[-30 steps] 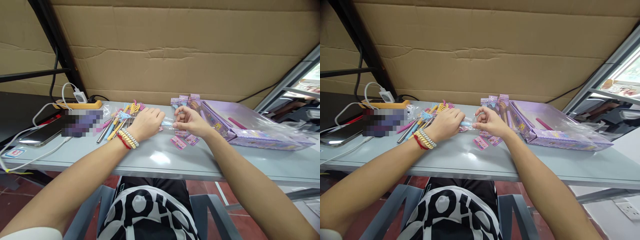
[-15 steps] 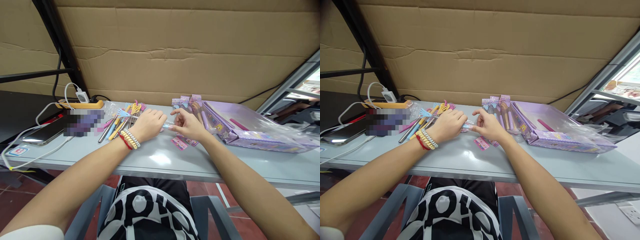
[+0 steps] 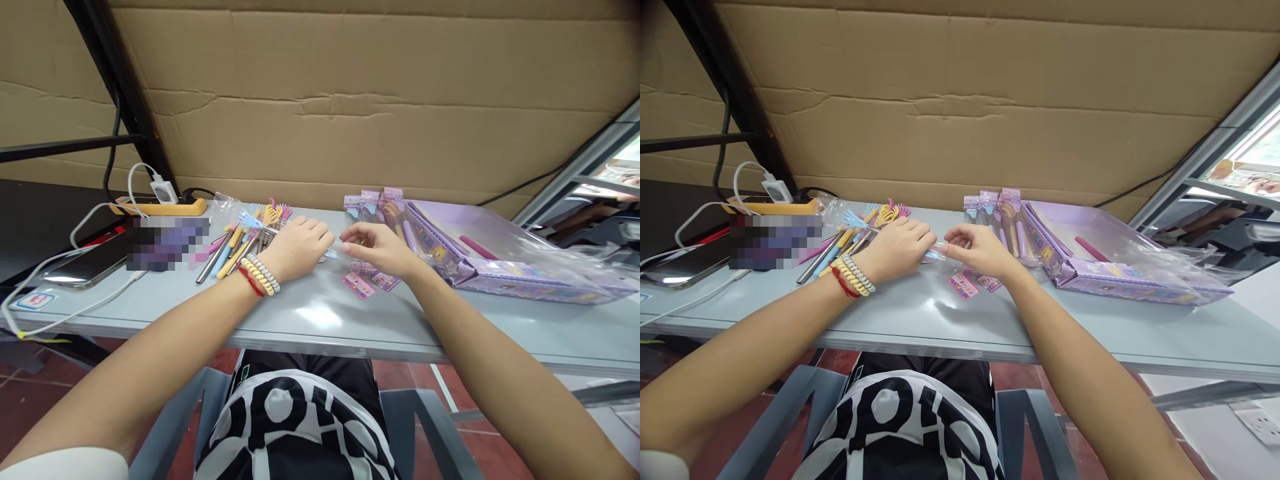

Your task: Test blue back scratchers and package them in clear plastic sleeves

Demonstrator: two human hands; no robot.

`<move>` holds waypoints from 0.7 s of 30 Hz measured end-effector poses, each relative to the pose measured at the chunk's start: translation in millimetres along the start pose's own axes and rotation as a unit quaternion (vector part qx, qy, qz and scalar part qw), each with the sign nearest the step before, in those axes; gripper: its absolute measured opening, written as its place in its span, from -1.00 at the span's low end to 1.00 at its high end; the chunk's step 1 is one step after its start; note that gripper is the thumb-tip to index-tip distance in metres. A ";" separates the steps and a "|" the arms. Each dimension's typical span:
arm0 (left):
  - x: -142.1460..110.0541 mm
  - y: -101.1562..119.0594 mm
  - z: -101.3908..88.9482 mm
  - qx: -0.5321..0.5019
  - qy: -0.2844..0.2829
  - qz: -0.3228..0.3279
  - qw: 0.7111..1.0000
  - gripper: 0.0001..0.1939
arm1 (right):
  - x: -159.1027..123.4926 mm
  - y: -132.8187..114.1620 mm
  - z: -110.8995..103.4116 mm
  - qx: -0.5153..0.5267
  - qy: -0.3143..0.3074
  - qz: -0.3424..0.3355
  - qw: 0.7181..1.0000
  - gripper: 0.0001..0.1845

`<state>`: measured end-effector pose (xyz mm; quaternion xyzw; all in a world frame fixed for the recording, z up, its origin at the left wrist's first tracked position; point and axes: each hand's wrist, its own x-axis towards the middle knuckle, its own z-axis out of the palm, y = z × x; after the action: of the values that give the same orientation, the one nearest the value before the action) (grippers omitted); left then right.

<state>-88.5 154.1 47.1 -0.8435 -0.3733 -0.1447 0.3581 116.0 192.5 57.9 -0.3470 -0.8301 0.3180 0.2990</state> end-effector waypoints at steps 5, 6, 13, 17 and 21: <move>2.2 3.8 -1.4 -0.006 0.003 0.058 0.998 -0.84 | -1.7 -7.3 7.2 0.008 -0.142 0.062 0.988 -0.56; 2.6 4.2 -2.0 -0.007 0.000 0.066 0.998 -0.84 | -1.8 -8.1 8.8 0.021 -0.156 0.071 0.985 -0.56; 3.1 1.7 -6.4 0.002 -0.009 0.063 0.998 -0.81 | -1.7 -13.2 15.3 0.111 -0.189 0.118 0.969 -0.59; 0.2 0.6 -10.5 0.008 0.039 -0.015 0.999 -0.75 | -0.2 -12.9 15.5 0.161 -0.173 0.111 0.965 -0.56; -1.8 0.3 -16.5 -0.044 0.101 -0.152 0.982 -0.63 | 2.7 -8.4 14.1 0.229 -0.094 0.110 0.963 -0.50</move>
<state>-89.2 141.2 57.7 -0.7730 -0.4522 -0.2982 0.3304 101.1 185.4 56.0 -0.3270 -0.7161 0.5619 0.2541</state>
